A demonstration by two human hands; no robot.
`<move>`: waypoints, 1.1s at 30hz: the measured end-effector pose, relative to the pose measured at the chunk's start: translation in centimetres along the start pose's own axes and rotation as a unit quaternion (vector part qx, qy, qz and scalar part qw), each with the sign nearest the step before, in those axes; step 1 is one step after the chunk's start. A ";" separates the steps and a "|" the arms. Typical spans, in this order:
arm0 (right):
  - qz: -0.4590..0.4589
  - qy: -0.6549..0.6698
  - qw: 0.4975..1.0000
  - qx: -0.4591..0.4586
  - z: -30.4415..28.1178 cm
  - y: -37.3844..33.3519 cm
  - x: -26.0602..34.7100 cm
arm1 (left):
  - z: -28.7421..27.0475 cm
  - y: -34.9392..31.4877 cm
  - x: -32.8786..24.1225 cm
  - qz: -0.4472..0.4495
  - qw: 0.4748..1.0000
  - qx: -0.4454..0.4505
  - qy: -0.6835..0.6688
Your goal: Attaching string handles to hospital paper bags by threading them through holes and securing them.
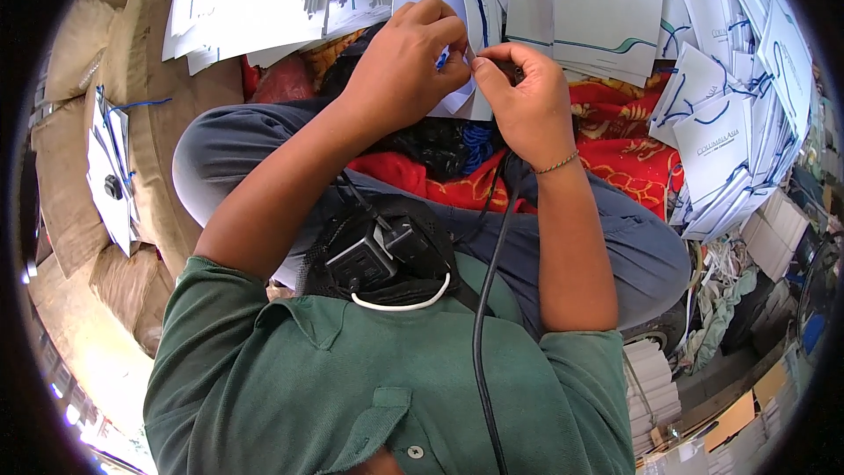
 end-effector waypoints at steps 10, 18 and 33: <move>0.000 -0.012 1.000 -0.025 -0.8 -0.1 0.6 | -1.4 0.1 0.8 -0.004 1.000 0.000 0.027; -0.014 0.014 1.000 -0.013 -0.1 0.1 -0.1 | -0.8 0.1 0.3 -0.012 0.999 0.048 -0.016; -0.015 -0.023 1.000 0.004 2.5 0.6 -0.7 | -0.9 -0.1 1.2 -0.105 0.990 0.052 -0.080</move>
Point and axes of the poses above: each hand's wrist, its own y-axis towards the middle knuckle, its own z-axis out of the palm, x = y × z, the point moved 4 cm from there along y, towards the middle knuckle, and after that the axes turned 12 degrees about x, right-handed, at the moved point
